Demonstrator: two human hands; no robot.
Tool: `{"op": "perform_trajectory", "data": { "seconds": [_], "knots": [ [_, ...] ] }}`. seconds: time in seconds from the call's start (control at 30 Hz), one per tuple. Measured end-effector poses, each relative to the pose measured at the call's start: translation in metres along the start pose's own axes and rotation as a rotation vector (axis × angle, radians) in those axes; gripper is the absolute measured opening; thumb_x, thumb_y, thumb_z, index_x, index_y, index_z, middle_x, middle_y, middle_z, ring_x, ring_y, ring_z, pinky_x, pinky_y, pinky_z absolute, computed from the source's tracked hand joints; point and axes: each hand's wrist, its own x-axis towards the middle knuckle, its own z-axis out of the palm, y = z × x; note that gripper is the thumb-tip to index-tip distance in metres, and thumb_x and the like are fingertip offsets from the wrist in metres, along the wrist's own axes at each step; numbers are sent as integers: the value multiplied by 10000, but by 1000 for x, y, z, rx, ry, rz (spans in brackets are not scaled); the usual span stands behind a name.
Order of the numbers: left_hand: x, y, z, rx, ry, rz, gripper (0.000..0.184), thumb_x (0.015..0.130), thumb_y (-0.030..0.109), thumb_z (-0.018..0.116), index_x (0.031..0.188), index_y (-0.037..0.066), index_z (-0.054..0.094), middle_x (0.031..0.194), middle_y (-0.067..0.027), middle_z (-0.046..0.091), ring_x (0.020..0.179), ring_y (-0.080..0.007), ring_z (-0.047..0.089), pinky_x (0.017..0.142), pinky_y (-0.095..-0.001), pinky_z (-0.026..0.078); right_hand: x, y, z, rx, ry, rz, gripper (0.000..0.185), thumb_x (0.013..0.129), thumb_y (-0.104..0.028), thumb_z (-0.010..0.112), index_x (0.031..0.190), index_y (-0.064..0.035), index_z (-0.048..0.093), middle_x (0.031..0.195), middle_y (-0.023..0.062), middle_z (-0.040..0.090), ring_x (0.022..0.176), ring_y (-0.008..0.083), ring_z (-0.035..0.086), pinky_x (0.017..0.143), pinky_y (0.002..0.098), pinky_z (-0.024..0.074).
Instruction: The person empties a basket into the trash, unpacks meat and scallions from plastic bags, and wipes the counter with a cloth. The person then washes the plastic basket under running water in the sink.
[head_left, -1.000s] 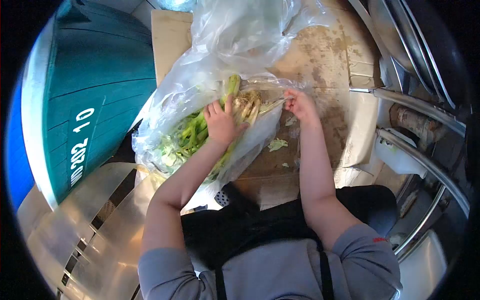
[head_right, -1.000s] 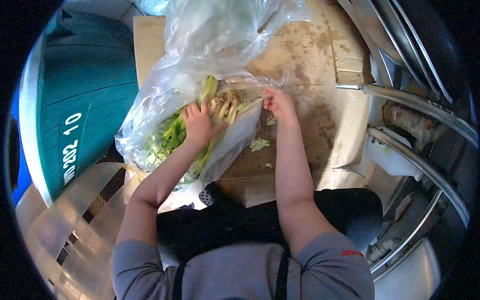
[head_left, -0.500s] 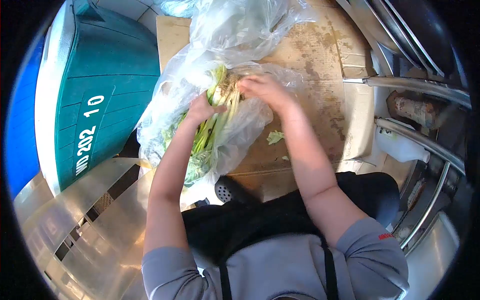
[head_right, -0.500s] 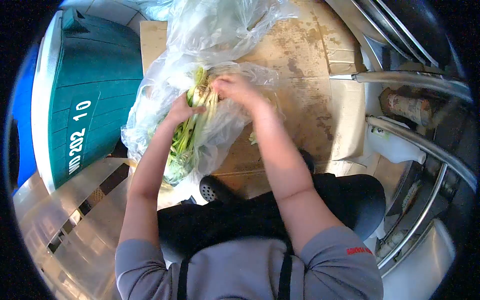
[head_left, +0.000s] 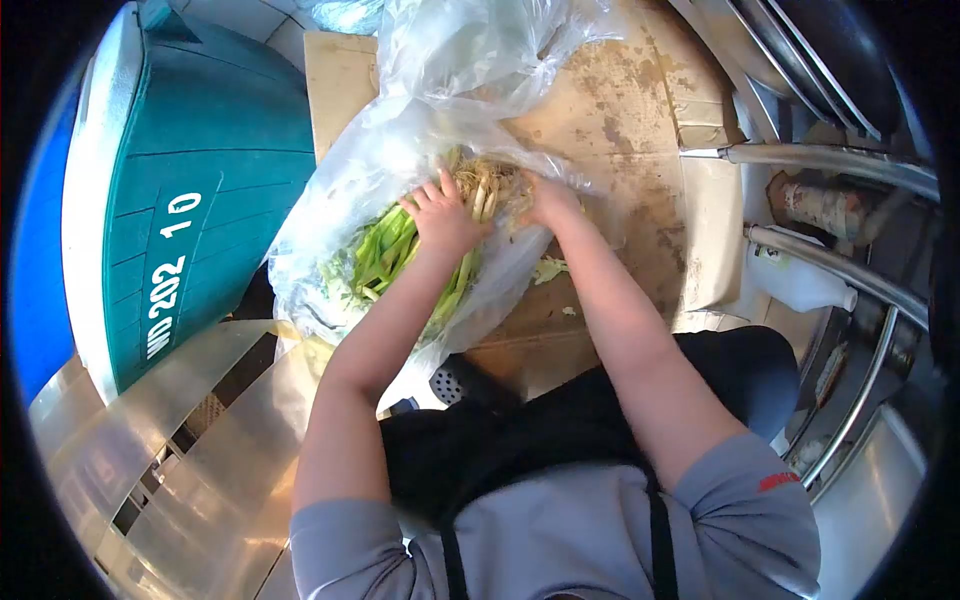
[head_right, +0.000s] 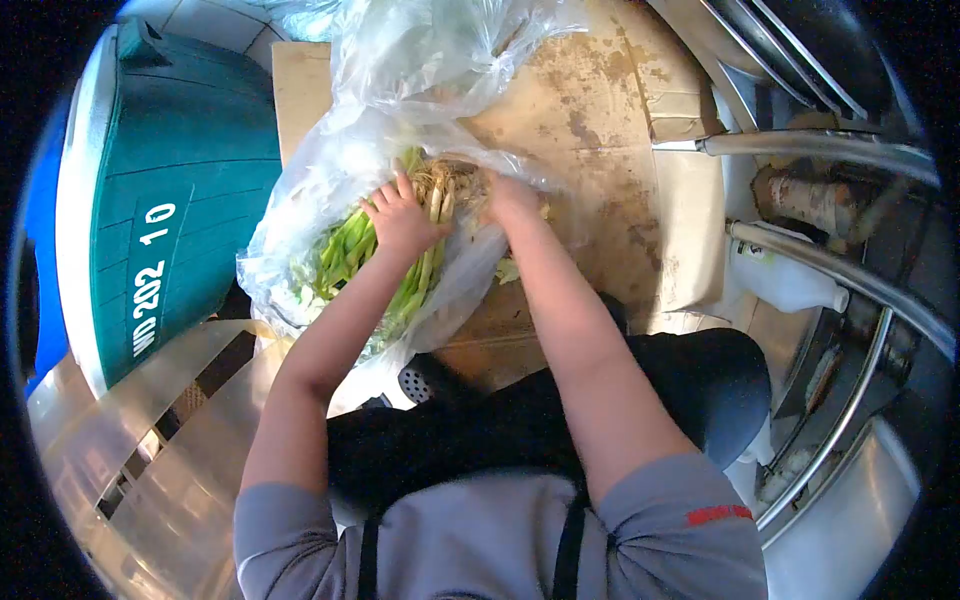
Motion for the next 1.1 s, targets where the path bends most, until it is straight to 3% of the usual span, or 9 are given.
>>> {"op": "perform_trajectory", "data": {
  "seconds": [0.17,0.37,0.43,0.47,0.57,0.77,0.83,0.93,1.1],
  "knots": [
    [15,-19,10,-174,-10,-11,1050,605,471,679,1355,33,88,1220,-226,363,1156,-370,348,982,-512,225,19,14,2,-86,29,91,709,622,-261,702,1260,-152,412,1106,162,555,1036,299,522,872,379,413],
    [33,-79,-2,-455,9,24,867,573,263,739,1252,16,260,1120,-205,473,1057,-322,471,909,-373,371,24,13,-4,139,-5,165,540,708,-232,612,1221,-129,476,1010,128,607,808,237,603,722,321,481],
    [39,-99,-5,-690,7,59,811,570,219,738,1222,8,302,1115,-201,487,1057,-320,482,897,-365,394,17,7,-16,454,-20,223,466,726,-219,592,1173,-107,524,957,102,620,708,194,589,654,294,481],
    [38,-105,-22,-695,-245,-106,743,583,219,726,1188,10,349,1145,-174,490,1067,-295,487,906,-347,387,14,3,-22,612,-28,251,431,734,-212,582,1149,-97,549,931,89,627,658,173,583,620,280,481],
    [34,-110,-19,-741,-33,-1,788,576,221,736,1214,15,323,1151,-174,495,1068,-296,490,905,-341,386,16,5,-34,696,-67,53,308,731,-290,592,941,-72,652,843,105,639,656,175,575,687,322,484],
    [32,-100,-24,-604,-101,-29,939,581,331,721,1268,-38,198,1121,-252,499,1081,-357,470,921,-361,368,-7,-68,3,-158,-20,-143,246,749,-239,589,837,-12,628,712,118,618,719,210,610,663,311,479],
    [34,-103,-24,-588,-85,-21,939,576,335,726,1265,-38,210,1124,-246,496,1086,-350,465,923,-361,365,4,-58,40,468,-321,227,211,750,-154,554,894,-6,595,775,101,618,726,208,601,647,307,478],
    [41,-108,-19,-699,-47,87,877,570,330,733,1236,-30,292,1120,-210,502,1074,-321,470,923,-353,362,-14,-59,74,1524,-80,270,232,764,-97,516,982,-22,543,915,69,595,800,185,577,671,276,458],
    [48,-113,-16,-876,-63,223,739,569,314,742,1162,1,430,1074,-144,528,973,-256,502,880,-336,388,3,-78,106,2004,-19,51,273,790,-119,550,1053,-63,501,1036,35,532,962,139,496,817,286,387]
  ]
}}
